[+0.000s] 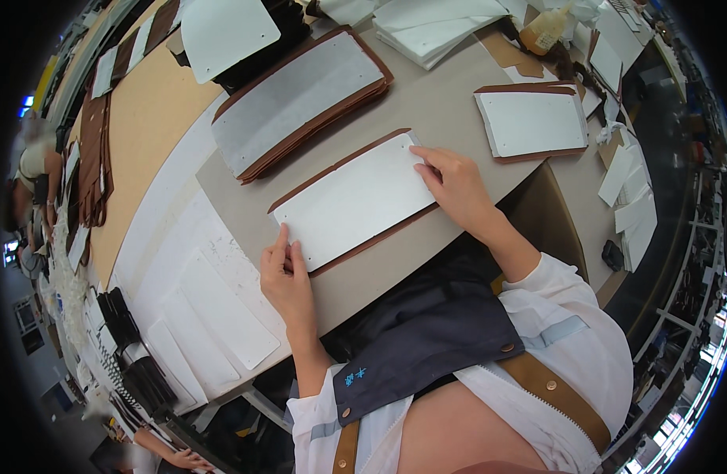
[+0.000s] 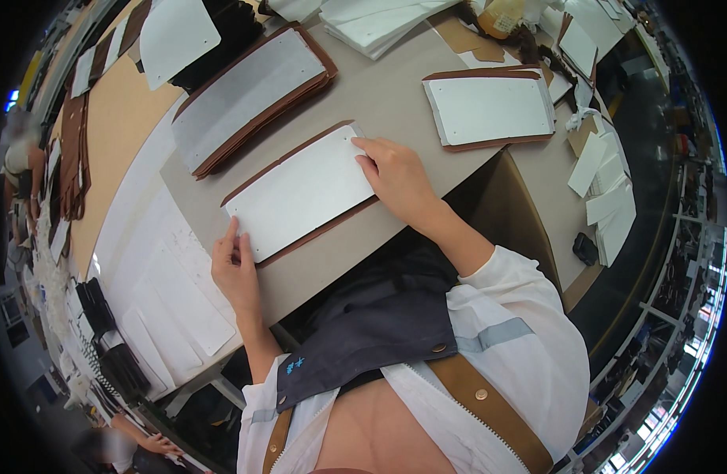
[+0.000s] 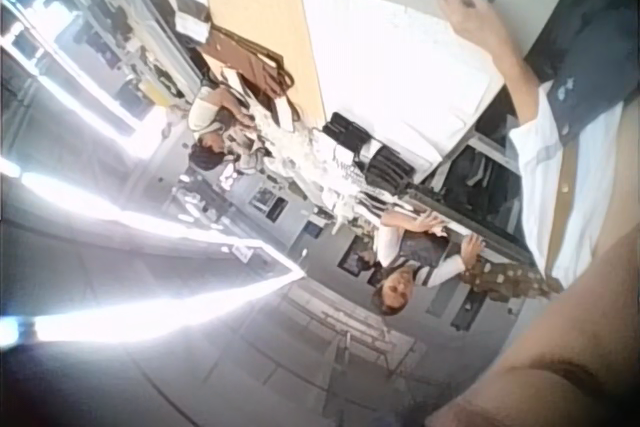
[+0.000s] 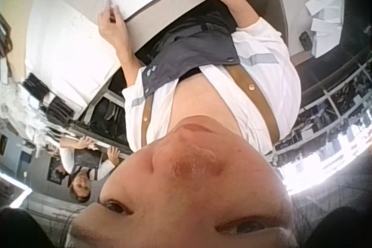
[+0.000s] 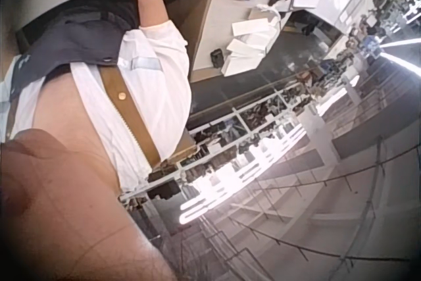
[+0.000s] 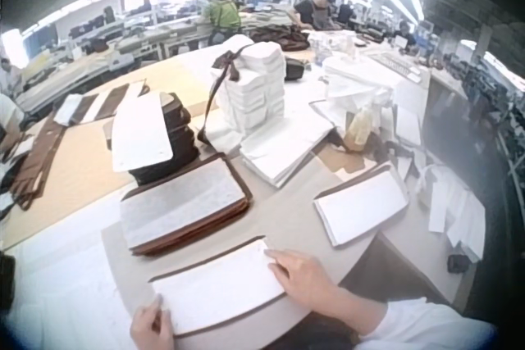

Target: The person applies glue from a bottle onto white rectangular sheets and places them onto brown rectangular sheets. They press the combined sheets together and stack them on the table. The process is repeated for multiple units in a factory setting.

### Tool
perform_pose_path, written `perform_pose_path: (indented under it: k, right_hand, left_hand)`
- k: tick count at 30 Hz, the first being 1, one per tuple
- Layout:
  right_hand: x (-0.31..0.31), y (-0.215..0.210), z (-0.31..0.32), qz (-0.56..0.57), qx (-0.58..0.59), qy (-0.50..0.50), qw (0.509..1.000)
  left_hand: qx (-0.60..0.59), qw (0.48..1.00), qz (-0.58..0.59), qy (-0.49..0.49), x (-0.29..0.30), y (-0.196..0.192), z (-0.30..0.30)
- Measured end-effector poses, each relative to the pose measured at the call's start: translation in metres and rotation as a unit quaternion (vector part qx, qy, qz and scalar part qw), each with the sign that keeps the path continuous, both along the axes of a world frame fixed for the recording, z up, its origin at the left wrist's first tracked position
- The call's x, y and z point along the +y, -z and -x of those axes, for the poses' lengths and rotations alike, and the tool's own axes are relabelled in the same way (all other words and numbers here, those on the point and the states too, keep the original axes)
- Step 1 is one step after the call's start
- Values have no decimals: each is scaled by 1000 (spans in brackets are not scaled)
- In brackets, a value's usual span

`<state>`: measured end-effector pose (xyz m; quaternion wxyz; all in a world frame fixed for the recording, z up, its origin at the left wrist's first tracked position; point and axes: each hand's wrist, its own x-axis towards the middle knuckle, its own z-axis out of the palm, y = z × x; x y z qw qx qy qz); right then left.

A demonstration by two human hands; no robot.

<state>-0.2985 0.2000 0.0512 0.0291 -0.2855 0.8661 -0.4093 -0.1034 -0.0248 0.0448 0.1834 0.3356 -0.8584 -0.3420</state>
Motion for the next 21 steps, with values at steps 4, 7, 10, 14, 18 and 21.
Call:
perform_pose_path:
  k: [4,7,10,14,18,21]
  right_hand:
    - [0,0,0,0,-3,-2,1000]
    - [-1,-2,1,-8,-5,-5,1000]
    - [-1,-1,1,-10,1,-8,1000]
    - [0,-1,2,-16,-2,-12,1000]
    - [0,2,1,-16,9,-12,1000]
    - [-1,-8,2,-54,-16,-13,998]
  left_hand:
    - [-1,1000,8,2,0,0,0]
    - [-5,1000,13,4,-1,0,0]
    - [-8,1000,12,7,-2,0,0]
    - [-14,1000,8,7,-2,-1,0]
    - [-16,1000,16,10,-2,-1,0]
    - [-17,1000,8,13,-1,-3,1]
